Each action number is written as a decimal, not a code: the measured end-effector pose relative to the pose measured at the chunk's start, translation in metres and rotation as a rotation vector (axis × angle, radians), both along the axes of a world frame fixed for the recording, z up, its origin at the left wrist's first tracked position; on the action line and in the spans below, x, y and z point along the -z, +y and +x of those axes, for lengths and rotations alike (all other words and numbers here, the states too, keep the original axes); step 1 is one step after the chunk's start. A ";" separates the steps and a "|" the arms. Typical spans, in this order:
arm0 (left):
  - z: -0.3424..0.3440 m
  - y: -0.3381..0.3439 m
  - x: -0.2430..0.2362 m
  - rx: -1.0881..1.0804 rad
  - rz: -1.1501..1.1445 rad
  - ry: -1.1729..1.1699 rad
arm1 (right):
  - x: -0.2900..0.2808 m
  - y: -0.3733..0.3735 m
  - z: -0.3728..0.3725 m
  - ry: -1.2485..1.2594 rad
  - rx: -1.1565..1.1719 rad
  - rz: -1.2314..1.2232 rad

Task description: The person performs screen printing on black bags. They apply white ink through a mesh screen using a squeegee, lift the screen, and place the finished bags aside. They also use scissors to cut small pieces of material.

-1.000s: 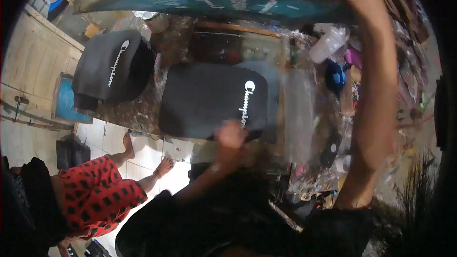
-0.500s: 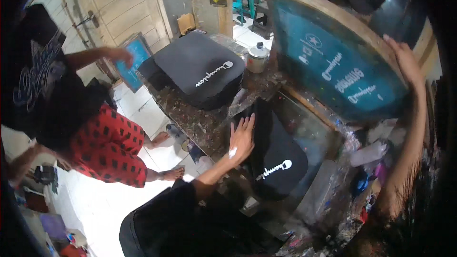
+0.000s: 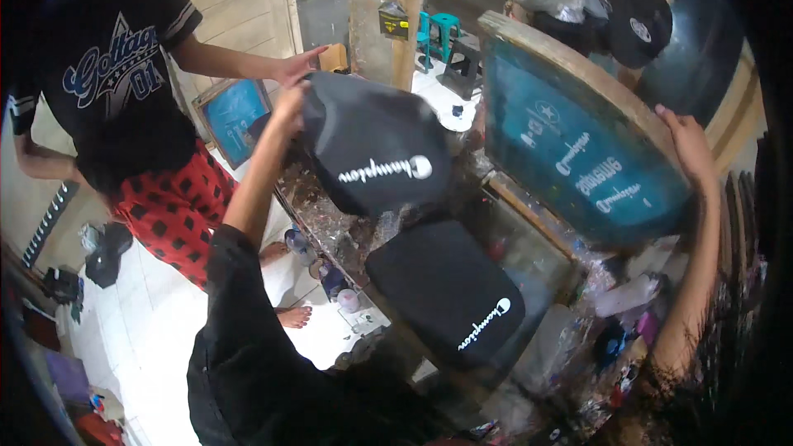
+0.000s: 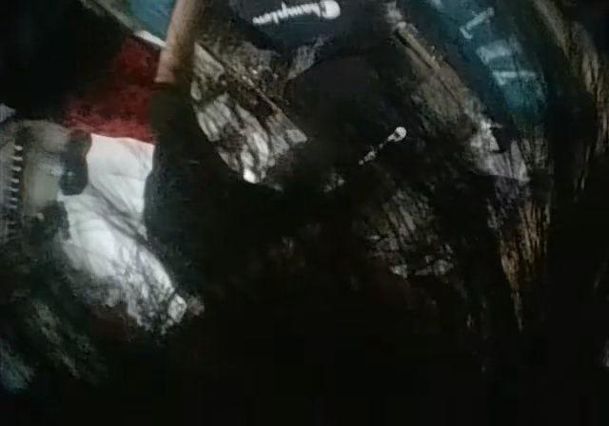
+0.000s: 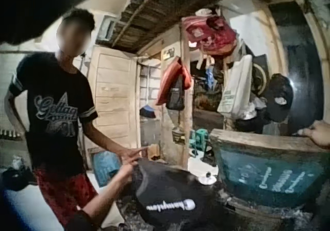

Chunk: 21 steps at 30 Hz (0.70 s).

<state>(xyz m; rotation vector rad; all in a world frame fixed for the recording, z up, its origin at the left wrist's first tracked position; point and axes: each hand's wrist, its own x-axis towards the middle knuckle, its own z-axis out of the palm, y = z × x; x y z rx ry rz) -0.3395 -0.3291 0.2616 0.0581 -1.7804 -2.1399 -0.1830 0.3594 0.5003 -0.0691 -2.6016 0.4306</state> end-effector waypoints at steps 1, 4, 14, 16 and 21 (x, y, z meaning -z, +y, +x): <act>0.009 0.022 -0.004 -0.170 -0.397 0.206 | -0.009 0.010 0.008 -0.018 0.041 0.075; 0.066 0.096 -0.014 -0.938 -1.193 0.544 | 0.001 0.028 0.003 0.058 0.044 0.285; 0.425 0.504 0.211 1.222 -0.729 1.000 | -0.010 -0.047 0.045 -0.115 0.080 0.192; 0.406 0.486 0.239 1.162 -0.790 0.965 | -0.004 -0.035 0.038 -0.003 0.092 0.168; 0.316 0.349 0.223 0.821 -1.070 0.412 | -0.002 -0.016 0.018 0.044 0.085 0.233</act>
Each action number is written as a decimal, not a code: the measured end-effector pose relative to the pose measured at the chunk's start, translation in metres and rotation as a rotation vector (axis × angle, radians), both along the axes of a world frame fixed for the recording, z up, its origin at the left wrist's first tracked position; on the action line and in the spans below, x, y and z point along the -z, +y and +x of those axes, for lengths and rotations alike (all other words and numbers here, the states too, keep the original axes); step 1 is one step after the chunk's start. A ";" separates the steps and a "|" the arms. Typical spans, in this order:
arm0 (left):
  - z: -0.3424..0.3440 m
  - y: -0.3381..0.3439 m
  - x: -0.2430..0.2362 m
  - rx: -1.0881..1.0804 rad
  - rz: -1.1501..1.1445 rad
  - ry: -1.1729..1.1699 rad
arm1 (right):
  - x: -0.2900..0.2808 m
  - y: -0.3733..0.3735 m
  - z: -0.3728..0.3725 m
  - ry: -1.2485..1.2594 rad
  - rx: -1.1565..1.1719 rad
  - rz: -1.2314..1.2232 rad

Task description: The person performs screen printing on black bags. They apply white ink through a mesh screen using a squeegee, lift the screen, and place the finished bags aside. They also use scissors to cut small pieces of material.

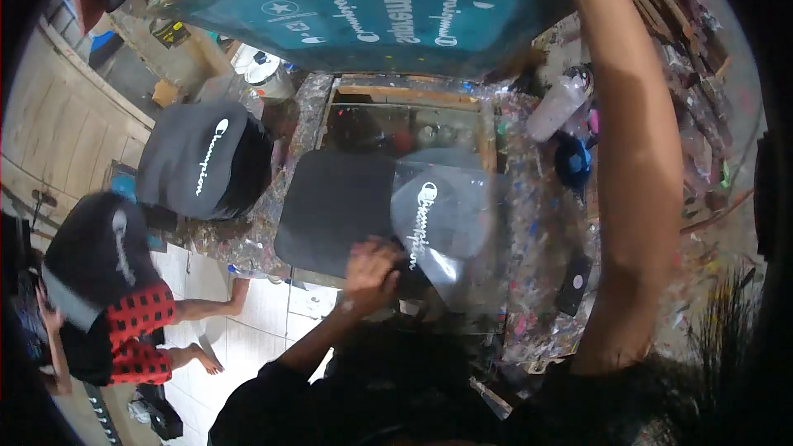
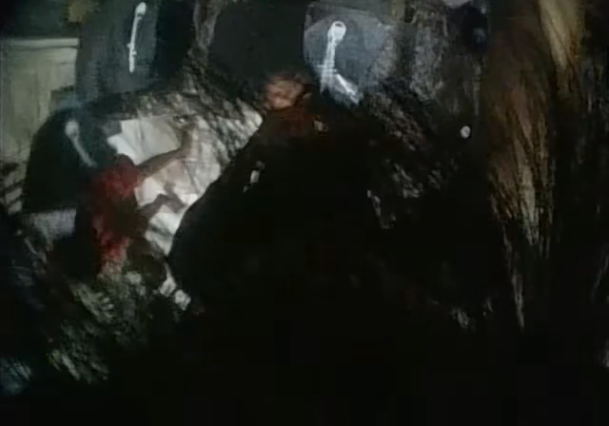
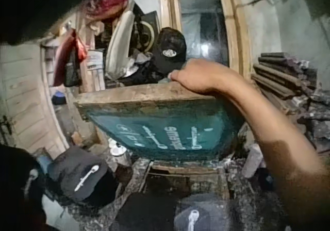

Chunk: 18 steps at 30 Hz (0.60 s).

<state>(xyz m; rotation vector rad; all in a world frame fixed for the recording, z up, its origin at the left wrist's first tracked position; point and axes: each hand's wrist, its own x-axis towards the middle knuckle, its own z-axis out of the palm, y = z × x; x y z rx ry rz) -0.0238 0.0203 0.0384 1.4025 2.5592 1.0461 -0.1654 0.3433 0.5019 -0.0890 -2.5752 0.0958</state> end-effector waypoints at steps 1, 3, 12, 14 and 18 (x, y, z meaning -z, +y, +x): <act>-0.001 -0.014 0.001 -0.053 -0.141 0.066 | -0.001 -0.002 -0.009 0.012 -0.042 0.015; 0.007 -0.033 0.012 -0.153 -0.417 0.184 | -0.010 -0.011 -0.004 -0.069 0.005 0.037; 0.008 -0.009 0.030 -0.179 -0.498 0.197 | -0.007 -0.007 -0.009 -0.059 -0.078 0.228; 0.007 -0.009 0.034 -0.188 -0.510 0.203 | -0.011 -0.007 -0.010 -0.094 -0.084 0.269; 0.009 -0.015 0.034 -0.168 -0.524 0.212 | -0.012 0.004 -0.018 -0.079 -0.127 0.324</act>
